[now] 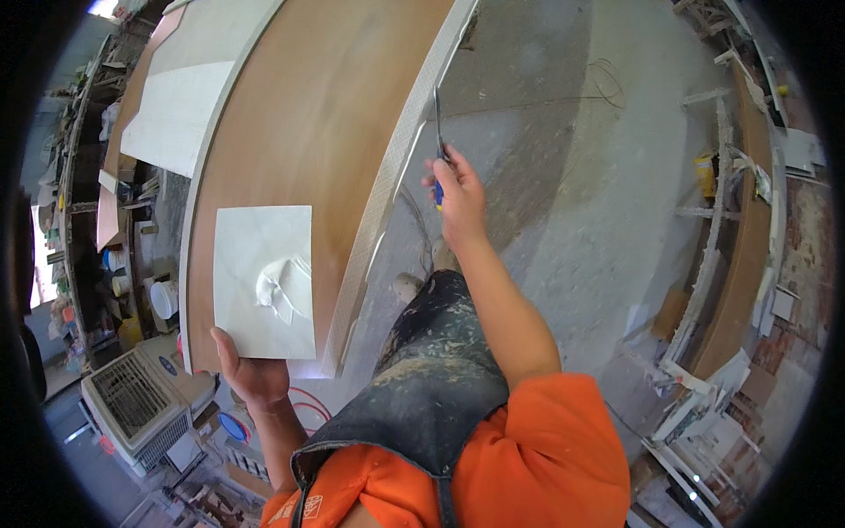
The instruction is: The person scoops white adhesive from a tube onto a small white tile, then uses a putty knife to spread the adhesive along the edge of a large curved wooden board. The person repeatedly applies adhesive to the board edge and smooths it with the knife.
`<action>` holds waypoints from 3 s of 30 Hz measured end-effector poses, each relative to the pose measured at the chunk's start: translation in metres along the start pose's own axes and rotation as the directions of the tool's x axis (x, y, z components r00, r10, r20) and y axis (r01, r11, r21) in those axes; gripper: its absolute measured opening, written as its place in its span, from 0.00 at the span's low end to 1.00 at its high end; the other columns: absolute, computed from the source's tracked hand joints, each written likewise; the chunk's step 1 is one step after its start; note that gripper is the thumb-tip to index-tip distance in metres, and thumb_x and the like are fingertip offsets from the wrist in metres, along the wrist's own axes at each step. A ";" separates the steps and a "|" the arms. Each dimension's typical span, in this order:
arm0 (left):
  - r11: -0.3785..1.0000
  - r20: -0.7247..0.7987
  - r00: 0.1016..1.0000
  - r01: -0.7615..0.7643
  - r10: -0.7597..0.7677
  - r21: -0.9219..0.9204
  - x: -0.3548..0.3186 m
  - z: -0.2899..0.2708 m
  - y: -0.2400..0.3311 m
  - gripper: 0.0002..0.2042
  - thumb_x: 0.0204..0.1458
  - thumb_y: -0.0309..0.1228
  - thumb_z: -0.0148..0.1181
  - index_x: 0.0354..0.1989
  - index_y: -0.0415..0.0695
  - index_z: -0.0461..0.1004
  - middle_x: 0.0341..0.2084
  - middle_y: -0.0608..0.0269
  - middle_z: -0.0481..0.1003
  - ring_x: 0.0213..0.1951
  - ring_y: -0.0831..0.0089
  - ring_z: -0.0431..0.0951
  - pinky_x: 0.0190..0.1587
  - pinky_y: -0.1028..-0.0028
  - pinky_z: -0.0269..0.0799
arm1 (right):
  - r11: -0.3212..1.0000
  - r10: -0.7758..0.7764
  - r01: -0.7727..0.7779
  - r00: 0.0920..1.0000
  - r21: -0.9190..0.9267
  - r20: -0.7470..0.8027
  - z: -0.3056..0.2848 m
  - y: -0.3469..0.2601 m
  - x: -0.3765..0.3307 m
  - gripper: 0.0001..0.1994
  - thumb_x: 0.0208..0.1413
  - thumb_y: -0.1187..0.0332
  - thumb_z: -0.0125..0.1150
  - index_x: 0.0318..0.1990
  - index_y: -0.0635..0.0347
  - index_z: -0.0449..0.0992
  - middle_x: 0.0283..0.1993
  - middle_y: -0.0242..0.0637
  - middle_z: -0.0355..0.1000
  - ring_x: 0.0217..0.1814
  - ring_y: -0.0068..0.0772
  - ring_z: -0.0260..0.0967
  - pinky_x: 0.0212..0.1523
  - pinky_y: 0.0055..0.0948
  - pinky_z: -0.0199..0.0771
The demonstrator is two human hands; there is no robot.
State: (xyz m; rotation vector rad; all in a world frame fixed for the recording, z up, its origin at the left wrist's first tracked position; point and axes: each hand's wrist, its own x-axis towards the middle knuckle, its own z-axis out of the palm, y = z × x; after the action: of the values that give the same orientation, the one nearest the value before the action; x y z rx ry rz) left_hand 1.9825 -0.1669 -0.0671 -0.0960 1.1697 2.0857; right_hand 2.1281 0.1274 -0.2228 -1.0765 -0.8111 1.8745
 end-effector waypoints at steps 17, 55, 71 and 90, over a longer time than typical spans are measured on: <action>0.999 0.002 1.000 -0.015 0.015 0.033 -0.026 0.003 -0.006 0.29 0.69 0.50 0.42 0.68 0.40 0.61 0.64 0.55 0.67 0.64 0.57 0.68 0.67 0.56 0.60 | 0.995 0.045 -0.063 0.973 -0.072 -0.225 -0.018 0.032 -0.041 0.23 0.61 0.73 0.62 0.63 0.64 0.71 0.42 0.32 0.77 0.33 0.18 0.70 0.32 0.20 0.69; 0.983 0.125 0.979 0.148 -0.162 0.109 -0.052 -0.114 0.062 0.31 0.69 0.52 0.39 0.70 0.41 0.59 0.66 0.57 0.66 0.66 0.59 0.66 0.68 0.58 0.59 | 0.994 -0.010 0.001 0.997 -0.109 -0.082 -0.001 0.053 -0.154 0.19 0.61 0.68 0.61 0.58 0.63 0.76 0.39 0.34 0.79 0.28 0.18 0.71 0.25 0.19 0.68; 0.976 0.160 0.969 0.164 -0.186 0.142 -0.048 -0.118 0.070 0.31 0.68 0.53 0.41 0.70 0.40 0.58 0.66 0.57 0.66 0.66 0.59 0.66 0.67 0.58 0.60 | 0.984 -0.065 0.014 0.956 -0.177 -0.286 -0.005 0.081 -0.213 0.22 0.61 0.70 0.61 0.62 0.68 0.71 0.40 0.35 0.78 0.29 0.20 0.70 0.29 0.22 0.71; 0.963 0.256 0.944 0.152 -0.208 0.221 -0.047 -0.140 0.089 0.30 0.69 0.51 0.41 0.71 0.42 0.56 0.67 0.57 0.64 0.67 0.58 0.65 0.68 0.57 0.59 | 0.999 -0.028 0.025 0.992 -0.031 -0.125 0.021 0.148 -0.259 0.23 0.64 0.69 0.59 0.65 0.64 0.69 0.46 0.32 0.78 0.36 0.18 0.73 0.34 0.19 0.70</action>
State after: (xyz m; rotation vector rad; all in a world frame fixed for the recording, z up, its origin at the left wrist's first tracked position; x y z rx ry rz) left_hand 1.9229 -0.3281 -0.0668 0.1729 1.1427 1.7454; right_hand 2.1410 -0.1712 -0.2383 -1.1840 -0.7787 1.7584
